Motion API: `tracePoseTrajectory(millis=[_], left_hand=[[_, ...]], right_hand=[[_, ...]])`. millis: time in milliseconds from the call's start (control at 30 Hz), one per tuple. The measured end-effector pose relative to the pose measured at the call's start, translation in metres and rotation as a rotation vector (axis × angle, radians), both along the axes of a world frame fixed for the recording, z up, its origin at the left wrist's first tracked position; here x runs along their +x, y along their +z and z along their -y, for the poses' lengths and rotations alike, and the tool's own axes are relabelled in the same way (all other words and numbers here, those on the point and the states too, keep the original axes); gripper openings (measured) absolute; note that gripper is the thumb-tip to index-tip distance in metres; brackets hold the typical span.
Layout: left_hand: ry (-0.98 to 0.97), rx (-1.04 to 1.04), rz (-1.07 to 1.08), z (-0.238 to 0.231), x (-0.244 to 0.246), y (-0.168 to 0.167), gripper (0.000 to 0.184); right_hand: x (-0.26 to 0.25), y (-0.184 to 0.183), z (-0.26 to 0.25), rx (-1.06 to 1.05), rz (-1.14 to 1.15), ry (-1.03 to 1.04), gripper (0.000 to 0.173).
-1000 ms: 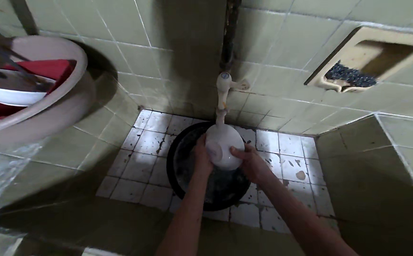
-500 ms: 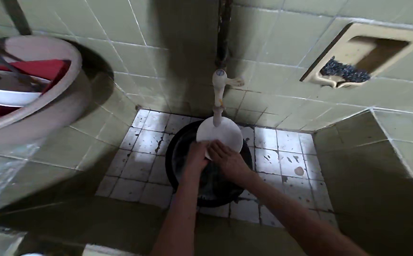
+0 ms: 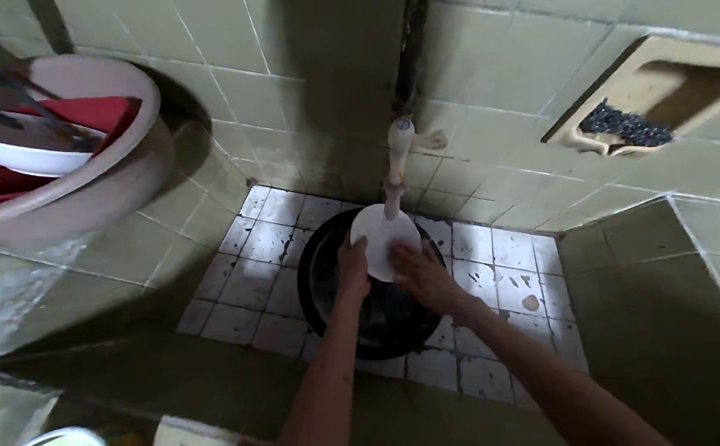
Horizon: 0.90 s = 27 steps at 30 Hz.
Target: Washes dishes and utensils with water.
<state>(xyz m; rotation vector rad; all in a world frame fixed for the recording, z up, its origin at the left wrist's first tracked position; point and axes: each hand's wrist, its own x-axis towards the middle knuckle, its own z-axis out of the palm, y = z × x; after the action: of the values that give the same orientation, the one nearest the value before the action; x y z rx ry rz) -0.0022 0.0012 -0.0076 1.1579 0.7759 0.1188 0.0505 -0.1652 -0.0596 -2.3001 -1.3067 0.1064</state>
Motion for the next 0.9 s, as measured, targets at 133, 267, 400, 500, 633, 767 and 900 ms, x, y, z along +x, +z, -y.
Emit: tracePoseTrajectory(millis=[133,267,400,500,633,767,900], left_hand=[[-0.08,-0.057,-0.05,0.018,0.0,0.003,0.043],[-0.085,-0.057,-0.013,0.008,0.001,-0.01,0.051],[-0.071,-0.092,-0.087,-0.008,0.001,-0.018,0.055],[-0.133,-0.21,-0.085,-0.012,0.002,-0.013,0.053],[-0.158,-0.41,0.102,-0.003,0.003,-0.01,0.056],[-0.176,-0.248,0.213,0.005,0.006,-0.025,0.068],[-0.168,-0.095,0.084,-0.005,0.004,-0.027,0.055]], right_hand=[[0.03,0.013,-0.018,-0.234,0.095,-0.266,0.077],[0.002,0.016,-0.06,-0.096,-0.092,-0.228,0.066],[-0.013,0.034,-0.031,-0.258,-0.107,0.147,0.049],[0.004,0.03,0.013,-0.091,0.154,0.125,0.049],[-0.008,0.062,0.019,0.08,-0.141,-0.018,0.013],[-0.011,0.077,0.017,0.335,-0.933,-0.346,0.018],[0.008,0.066,0.005,0.573,-1.233,-0.677,0.03]])
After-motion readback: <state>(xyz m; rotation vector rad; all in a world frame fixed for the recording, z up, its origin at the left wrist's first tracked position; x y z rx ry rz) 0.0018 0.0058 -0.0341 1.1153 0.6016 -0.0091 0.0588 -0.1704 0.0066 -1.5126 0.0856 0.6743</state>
